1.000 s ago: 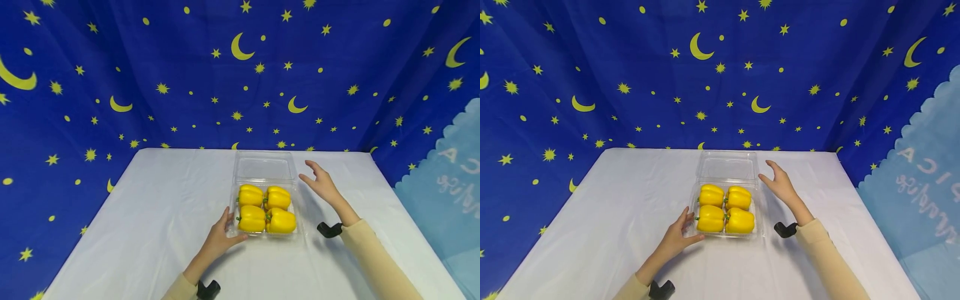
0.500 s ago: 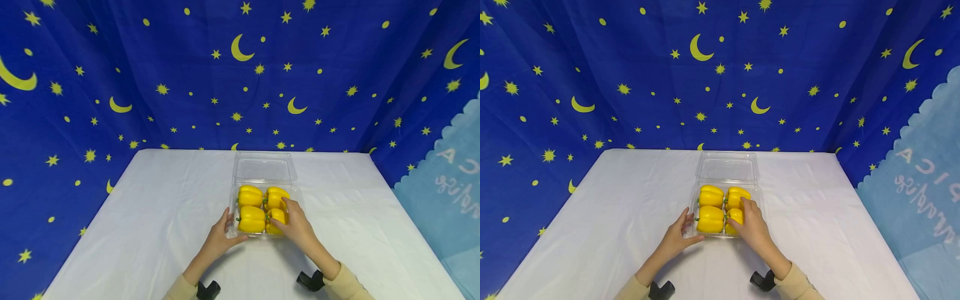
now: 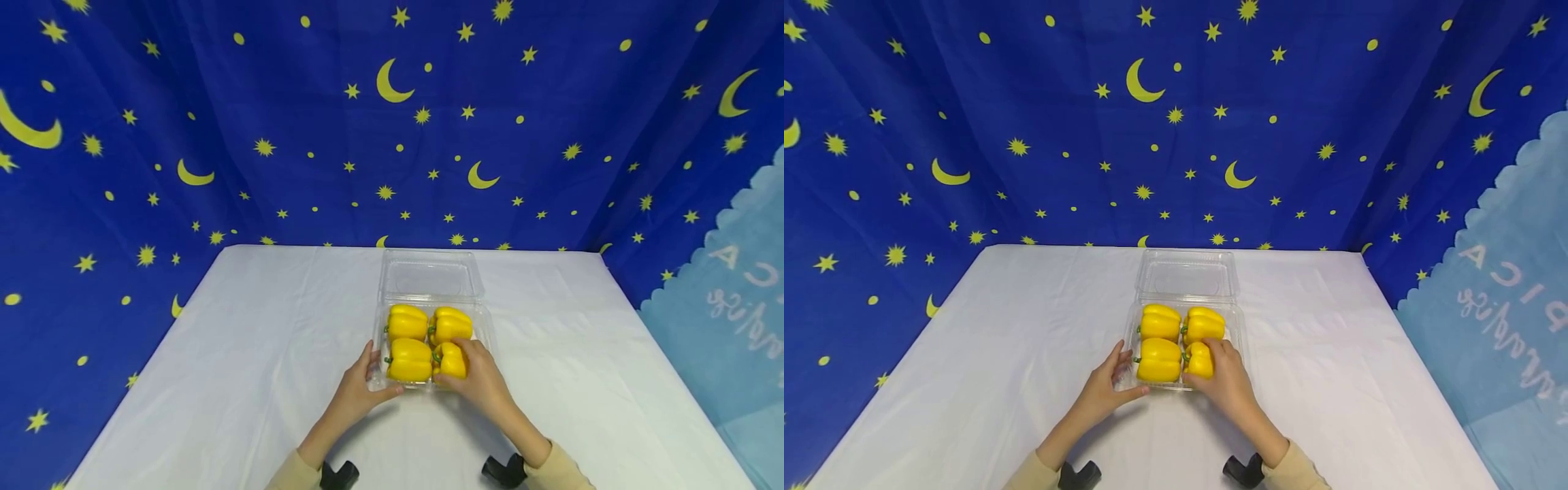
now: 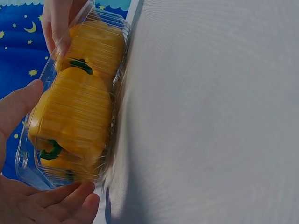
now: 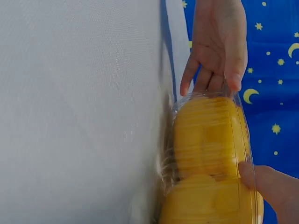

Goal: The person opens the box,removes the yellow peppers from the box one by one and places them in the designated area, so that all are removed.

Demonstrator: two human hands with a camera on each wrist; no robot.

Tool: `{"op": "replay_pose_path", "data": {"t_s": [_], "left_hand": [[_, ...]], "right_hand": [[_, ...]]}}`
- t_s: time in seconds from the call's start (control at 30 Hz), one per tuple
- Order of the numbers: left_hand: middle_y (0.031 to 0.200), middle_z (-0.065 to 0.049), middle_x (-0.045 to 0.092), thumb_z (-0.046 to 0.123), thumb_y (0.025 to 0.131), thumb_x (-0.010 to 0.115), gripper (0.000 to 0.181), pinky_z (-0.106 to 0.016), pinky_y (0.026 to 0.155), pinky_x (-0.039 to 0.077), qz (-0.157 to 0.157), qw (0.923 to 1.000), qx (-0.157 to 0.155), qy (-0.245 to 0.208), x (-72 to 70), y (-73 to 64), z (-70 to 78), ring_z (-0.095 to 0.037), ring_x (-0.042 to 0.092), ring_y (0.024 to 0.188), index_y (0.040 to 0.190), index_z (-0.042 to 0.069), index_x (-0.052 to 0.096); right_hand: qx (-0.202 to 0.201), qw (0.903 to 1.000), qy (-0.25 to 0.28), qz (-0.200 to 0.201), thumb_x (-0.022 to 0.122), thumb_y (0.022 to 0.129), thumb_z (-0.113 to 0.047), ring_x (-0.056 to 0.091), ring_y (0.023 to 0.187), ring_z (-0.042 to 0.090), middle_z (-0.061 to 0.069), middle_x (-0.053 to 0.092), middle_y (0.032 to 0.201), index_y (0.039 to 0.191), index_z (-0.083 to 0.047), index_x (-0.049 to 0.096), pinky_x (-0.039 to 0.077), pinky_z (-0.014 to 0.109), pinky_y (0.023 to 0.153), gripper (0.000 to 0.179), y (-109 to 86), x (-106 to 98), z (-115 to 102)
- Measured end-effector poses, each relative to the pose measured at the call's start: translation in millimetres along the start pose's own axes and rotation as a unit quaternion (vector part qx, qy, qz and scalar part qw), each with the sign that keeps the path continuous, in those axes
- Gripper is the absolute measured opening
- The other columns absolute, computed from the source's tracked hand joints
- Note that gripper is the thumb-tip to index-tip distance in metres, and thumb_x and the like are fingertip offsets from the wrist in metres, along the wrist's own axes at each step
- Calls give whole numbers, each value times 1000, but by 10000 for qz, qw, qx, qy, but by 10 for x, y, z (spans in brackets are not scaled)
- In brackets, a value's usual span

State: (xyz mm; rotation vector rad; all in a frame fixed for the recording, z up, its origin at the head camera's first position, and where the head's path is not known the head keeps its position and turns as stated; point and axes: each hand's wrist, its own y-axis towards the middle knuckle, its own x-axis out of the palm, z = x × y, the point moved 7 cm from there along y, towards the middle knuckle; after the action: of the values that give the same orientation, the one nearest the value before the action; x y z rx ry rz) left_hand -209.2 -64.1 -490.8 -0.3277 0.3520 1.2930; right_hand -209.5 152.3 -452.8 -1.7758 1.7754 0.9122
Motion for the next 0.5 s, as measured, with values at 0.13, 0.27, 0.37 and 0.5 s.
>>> {"op": "replay_pose_path", "data": {"t_s": [0.13, 0.27, 0.37, 0.5], "left_hand": [[142, -26, 44, 35, 73, 81, 109, -52, 105, 44, 12, 10000, -17, 4, 0, -2, 10, -43, 50, 125, 149, -6, 16], [142, -26, 45, 37, 73, 81, 109, -52, 104, 44, 23, 10000, -39, 33, 2, 3, 5, -42, 51, 124, 150, -5, 16], [143, -25, 45, 37, 74, 81, 109, -52, 104, 44, 28, 10000, -45, 31, 6, 7, 4, -42, 51, 125, 150, -4, 15], [143, -25, 44, 37, 75, 80, 108, -53, 105, 44, 12, 10000, -50, 12, 13, 4, 18, -42, 50, 125, 150, -5, 15]], "right_hand": [[-86, 9991, 194, 353, 86, 67, -23, 60, 103, 29, 16, 62, 111, 120, 1, 59, 50, 46, 92, 64, -11, -23, 30], [-142, 9969, 431, 650, 87, 64, -18, 60, 102, 29, 16, 63, 108, 116, 3, 62, 51, 46, 92, 62, -37, -65, 41], [-171, 9951, 564, 793, 87, 63, -18, 61, 104, 31, 17, 63, 109, 115, 5, 62, 51, 48, 93, 62, -40, -100, 38], [-248, 9930, 683, 932, 87, 64, -17, 61, 107, 34, 18, 64, 112, 115, 6, 62, 50, 50, 96, 61, -36, -162, 12]]}}
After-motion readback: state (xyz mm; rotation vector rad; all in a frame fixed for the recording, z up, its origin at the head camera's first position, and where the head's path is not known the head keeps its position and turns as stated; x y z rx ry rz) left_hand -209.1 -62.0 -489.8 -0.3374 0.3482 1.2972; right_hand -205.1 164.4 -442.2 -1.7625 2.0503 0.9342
